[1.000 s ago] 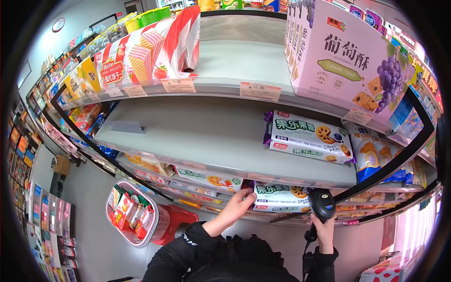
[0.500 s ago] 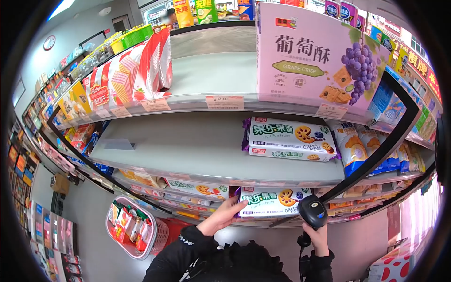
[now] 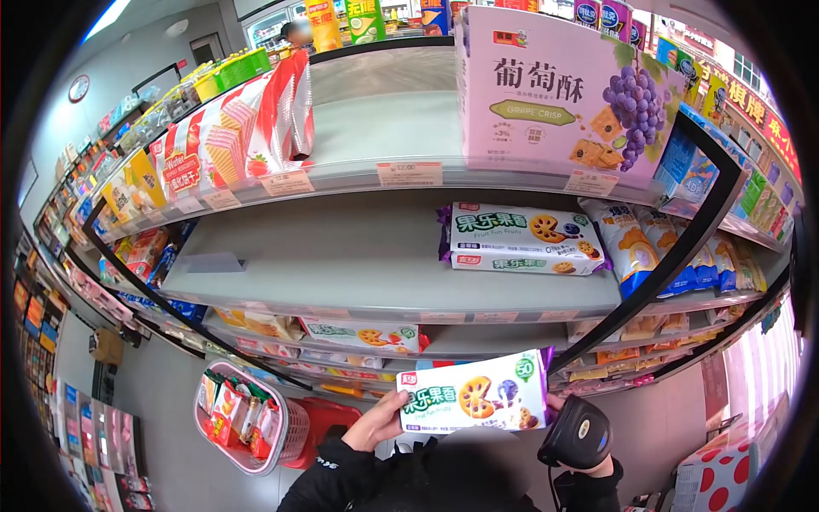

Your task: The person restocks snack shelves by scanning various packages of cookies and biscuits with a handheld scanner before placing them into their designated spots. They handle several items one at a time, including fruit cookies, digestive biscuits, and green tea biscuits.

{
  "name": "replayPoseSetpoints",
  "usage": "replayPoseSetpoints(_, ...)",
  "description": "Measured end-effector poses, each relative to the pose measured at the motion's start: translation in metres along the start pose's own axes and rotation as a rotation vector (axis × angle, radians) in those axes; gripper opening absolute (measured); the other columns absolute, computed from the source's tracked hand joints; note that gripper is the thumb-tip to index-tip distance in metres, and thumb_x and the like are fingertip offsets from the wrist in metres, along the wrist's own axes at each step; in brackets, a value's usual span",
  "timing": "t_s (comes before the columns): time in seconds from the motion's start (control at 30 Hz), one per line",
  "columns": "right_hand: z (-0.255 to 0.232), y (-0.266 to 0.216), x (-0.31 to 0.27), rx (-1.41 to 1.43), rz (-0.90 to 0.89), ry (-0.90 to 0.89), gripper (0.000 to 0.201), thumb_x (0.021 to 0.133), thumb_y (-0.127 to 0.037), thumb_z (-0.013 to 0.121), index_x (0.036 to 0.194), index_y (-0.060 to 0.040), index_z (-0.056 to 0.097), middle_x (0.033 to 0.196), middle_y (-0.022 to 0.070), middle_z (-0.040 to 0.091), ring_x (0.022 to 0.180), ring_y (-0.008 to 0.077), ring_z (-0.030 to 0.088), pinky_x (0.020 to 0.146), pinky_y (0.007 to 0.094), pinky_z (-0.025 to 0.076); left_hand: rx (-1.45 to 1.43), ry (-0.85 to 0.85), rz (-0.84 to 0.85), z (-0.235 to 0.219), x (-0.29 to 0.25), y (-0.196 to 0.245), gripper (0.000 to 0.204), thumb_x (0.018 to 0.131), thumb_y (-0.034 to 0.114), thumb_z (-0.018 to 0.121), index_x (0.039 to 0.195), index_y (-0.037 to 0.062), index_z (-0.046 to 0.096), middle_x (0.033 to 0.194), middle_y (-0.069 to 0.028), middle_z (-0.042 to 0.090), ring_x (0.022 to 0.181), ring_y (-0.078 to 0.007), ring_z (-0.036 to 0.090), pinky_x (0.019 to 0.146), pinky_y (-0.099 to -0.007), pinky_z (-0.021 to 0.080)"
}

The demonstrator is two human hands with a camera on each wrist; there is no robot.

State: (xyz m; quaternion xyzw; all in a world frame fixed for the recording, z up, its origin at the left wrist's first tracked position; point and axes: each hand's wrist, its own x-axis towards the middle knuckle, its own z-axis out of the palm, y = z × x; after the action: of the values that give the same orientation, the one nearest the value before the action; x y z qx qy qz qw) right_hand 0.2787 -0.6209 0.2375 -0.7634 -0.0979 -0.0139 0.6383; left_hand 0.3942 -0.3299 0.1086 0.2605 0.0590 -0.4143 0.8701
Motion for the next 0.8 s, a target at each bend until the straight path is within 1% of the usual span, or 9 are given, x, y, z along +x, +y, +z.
replayPoseSetpoints(0.07, 0.017, 0.001, 0.002, 0.387, 0.112, 0.032, 0.052, 0.070, -0.005, 0.061, 0.117, 0.0042, 0.041, 0.118, 0.0140, 0.045, 0.105, 0.0170, 0.046, 0.089, 0.0283, 0.037, 0.038, 0.034, 0.091, -0.017, -0.004, -0.007, 0.055, 0.080, 0.034, 0.054, 0.120, 0.0018, 0.035, 0.114, -0.0157, 0.049, 0.102, -0.0262, 0.051, 0.086, -0.0390, 0.043)
replayPoseSetpoints(0.23, 0.041, 0.001, 0.028, 0.227, 0.085, -0.229, 0.045, 0.079, -0.005, 0.053, 0.121, 0.0041, 0.038, 0.117, 0.0126, 0.046, 0.101, 0.0148, 0.048, 0.087, 0.0260, 0.038, -0.016, 0.255, 0.072, -0.048, -0.022, -0.019, 0.056, 0.081, 0.045, 0.045, 0.120, 0.0054, 0.038, 0.116, -0.0119, 0.049, 0.101, -0.0264, 0.052, 0.085, -0.0407, 0.043)
replayPoseSetpoints(0.3, 0.055, 0.014, 0.034, 0.524, 0.268, -0.454, 0.050, 0.080, -0.010, 0.053, 0.124, 0.0032, 0.034, 0.122, 0.0128, 0.042, 0.103, 0.0145, 0.046, 0.089, 0.0259, 0.036, -0.151, 0.266, 0.127, -0.056, -0.031, -0.024, 0.058, 0.081, 0.048, 0.043, 0.120, 0.0060, 0.039, 0.116, -0.0102, 0.049, 0.102, -0.0268, 0.051, 0.086, -0.0430, 0.041)
replayPoseSetpoints(0.33, 0.063, 0.006, 0.044, 0.511, 0.168, -0.504, 0.056, 0.080, -0.015, 0.054, 0.127, 0.0020, 0.029, 0.127, 0.0132, 0.036, 0.109, 0.0162, 0.043, 0.091, 0.0273, 0.035, -0.135, 0.247, 0.171, -0.059, -0.036, -0.025, 0.060, 0.080, 0.051, 0.042, 0.120, 0.0068, 0.040, 0.116, -0.0091, 0.049, 0.103, -0.0275, 0.050, 0.087, -0.0445, 0.039)
replayPoseSetpoints(0.47, 0.074, 0.070, 0.037, 0.533, 0.184, -0.590, 0.058, 0.077, -0.018, 0.058, 0.124, 0.0025, 0.032, 0.126, 0.0136, 0.036, 0.111, 0.0185, 0.042, 0.091, 0.0299, 0.035, 0.040, 0.402, 0.324, -0.058, -0.062, -0.016, 0.065, 0.078, 0.057, 0.039, 0.122, 0.0092, 0.038, 0.118, -0.0103, 0.047, 0.106, -0.0280, 0.047, 0.089, -0.0441, 0.037)
replayPoseSetpoints(0.5, 0.076, 0.091, 0.035, 0.537, 0.186, -0.621, 0.058, 0.076, -0.019, 0.060, 0.123, 0.0027, 0.033, 0.126, 0.0138, 0.037, 0.111, 0.0193, 0.042, 0.091, 0.0307, 0.036, -0.240, 0.119, 0.363, -0.074, -0.067, -0.020, 0.055, 0.080, 0.050, 0.044, 0.117, 0.0082, 0.043, 0.106, -0.0112, 0.053, 0.098, -0.0271, 0.050, 0.085, -0.0418, 0.040)
replayPoseSetpoints(0.6, 0.092, 0.099, 0.035, 0.533, 0.169, -0.688, 0.060, 0.071, -0.019, 0.066, 0.120, 0.0021, 0.037, 0.121, 0.0135, 0.041, 0.110, 0.0208, 0.043, 0.091, 0.0323, 0.036, -0.268, 0.108, 0.279, -0.071, -0.073, 0.000, 0.034, 0.081, 0.037, 0.042, 0.094, 0.0063, 0.047, 0.066, -0.0034, 0.042, 0.054, -0.0155, 0.039, 0.050, -0.0268, 0.031)
replayPoseSetpoints(0.73, 0.098, 0.072, 0.046, 0.474, 0.236, -0.680, 0.073, 0.056, -0.014, 0.076, 0.117, -0.0008, 0.039, 0.111, 0.0095, 0.049, 0.102, 0.0177, 0.046, 0.088, 0.0319, 0.035, -0.271, -0.144, 0.383, -0.066, -0.091, 0.017, 0.032, 0.083, 0.039, 0.043, 0.091, 0.0077, 0.044, 0.063, -0.0018, 0.042, 0.051, -0.0142, 0.041, 0.049, -0.0259, 0.034)
replayPoseSetpoints(0.8, 0.099, 0.045, 0.058, 0.199, 0.006, -0.689, 0.071, 0.057, -0.015, 0.076, 0.116, -0.0013, 0.039, 0.110, 0.0106, 0.049, 0.101, 0.0198, 0.046, 0.088, 0.0320, 0.036, -0.270, -0.184, 0.414, -0.060, -0.099, 0.023, 0.029, 0.083, 0.036, 0.044, 0.090, 0.0081, 0.044, 0.063, -0.0015, 0.043, 0.050, -0.0135, 0.042, 0.049, -0.0250, 0.035)
